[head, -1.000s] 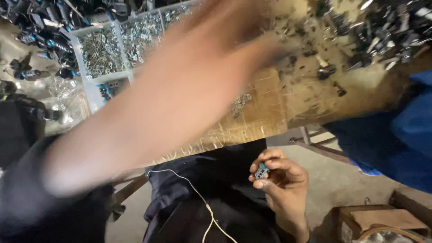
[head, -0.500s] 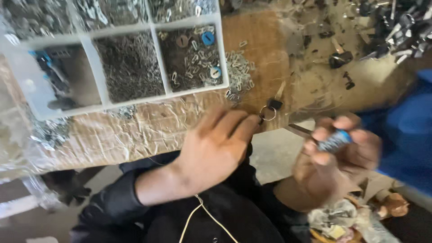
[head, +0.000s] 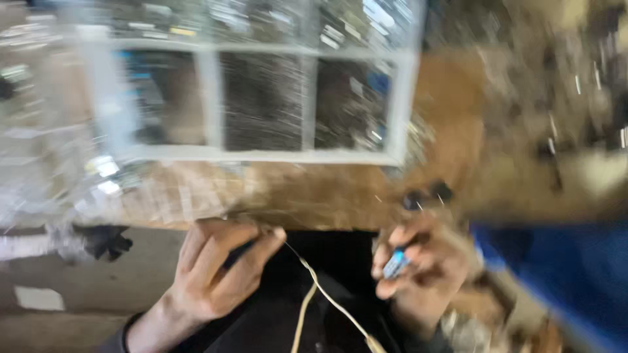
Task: The person assembles small lock cylinders at a workbench. They pick tiny metal parts such as springs, pins and clips from a compartment organizer tray and insert them one at a time into lock bodies held in their hands, pressing each part into place before setting the assembly aside and starting the next one.
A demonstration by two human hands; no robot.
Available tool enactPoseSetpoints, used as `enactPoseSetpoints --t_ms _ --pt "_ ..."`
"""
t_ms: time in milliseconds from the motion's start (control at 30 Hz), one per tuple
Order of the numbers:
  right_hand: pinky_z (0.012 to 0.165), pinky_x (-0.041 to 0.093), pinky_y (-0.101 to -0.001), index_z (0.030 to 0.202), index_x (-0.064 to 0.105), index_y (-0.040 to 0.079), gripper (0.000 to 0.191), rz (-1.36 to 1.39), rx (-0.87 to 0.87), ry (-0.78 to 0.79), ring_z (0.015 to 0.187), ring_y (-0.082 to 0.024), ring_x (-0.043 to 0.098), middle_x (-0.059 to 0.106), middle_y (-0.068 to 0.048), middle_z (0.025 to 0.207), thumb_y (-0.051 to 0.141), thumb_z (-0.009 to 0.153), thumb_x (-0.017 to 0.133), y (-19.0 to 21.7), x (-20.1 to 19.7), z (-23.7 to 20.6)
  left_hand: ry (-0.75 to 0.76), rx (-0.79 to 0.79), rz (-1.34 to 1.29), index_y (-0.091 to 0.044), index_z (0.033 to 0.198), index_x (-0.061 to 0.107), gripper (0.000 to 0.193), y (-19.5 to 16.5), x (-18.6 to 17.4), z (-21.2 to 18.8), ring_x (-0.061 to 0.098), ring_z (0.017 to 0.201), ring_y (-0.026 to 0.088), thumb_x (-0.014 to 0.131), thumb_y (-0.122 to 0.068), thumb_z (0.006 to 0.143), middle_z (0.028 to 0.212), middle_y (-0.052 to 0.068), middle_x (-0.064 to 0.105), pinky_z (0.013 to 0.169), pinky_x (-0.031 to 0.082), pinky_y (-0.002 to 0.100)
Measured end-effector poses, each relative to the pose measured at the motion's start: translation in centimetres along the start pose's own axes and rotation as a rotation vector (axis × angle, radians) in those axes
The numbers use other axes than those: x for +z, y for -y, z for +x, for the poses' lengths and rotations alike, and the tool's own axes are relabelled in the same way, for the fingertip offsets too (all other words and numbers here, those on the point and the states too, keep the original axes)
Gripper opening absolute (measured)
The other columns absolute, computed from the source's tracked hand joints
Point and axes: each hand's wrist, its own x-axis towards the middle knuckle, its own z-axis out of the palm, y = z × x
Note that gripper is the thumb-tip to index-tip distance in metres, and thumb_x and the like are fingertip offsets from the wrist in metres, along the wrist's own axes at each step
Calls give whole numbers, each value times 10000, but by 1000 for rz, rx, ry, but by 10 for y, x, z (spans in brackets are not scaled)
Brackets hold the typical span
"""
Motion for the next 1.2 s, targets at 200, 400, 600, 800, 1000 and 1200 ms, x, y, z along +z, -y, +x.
enactPoseSetpoints --t_ms 200,400,600,800,1000,1200 --pt "731 660 -334 1272 671 46 526 43 200 222 946 -254 698 645 -174 1205 -43 801 886 -33 45 3 43 -181 160 -127 1205 743 483 22 -50 -37 621 980 263 763 -88 724 1127 73 613 829 517 399" --pt "776 660 -348 1242 680 12 450 -25 306 364 928 -240 709 645 -201 1239 -84 836 850 -53 87 18 -22 -382 249 -72 1317 665 449 43 -69 -46 609 1022 271 770 -173 892 1197 71 605 858 513 409" --pt "695 660 -296 1225 706 11 459 20 214 375 903 -220 725 660 -181 1149 -78 810 881 -51 113 15 -54 -385 285 -46 1388 648 547 52 -61 -49 585 981 308 785 -287 917 1207 125 576 868 521 414" --pt "741 662 -338 1243 691 15 444 -56 235 286 955 -227 707 642 -173 1172 -49 846 879 -59 117 14 10 -121 177 -113 1213 713 400 67 -66 -65 639 1107 319 763 -239 837 1201 105 617 931 563 411" --pt "730 668 -330 1276 670 23 502 -31 285 262 953 -239 718 647 -190 1204 -86 835 884 -51 98 15 -176 -122 -236 -42 1148 708 275 65 -47 -51 679 1007 286 831 -58 903 1084 98 668 876 584 384" --pt "764 699 -345 1288 682 -16 440 24 283 187 1014 -267 725 630 -221 1260 -128 887 825 -46 76 6 -156 -128 -322 -57 1088 715 301 27 -37 -7 690 968 261 838 26 827 1082 77 711 855 584 375"
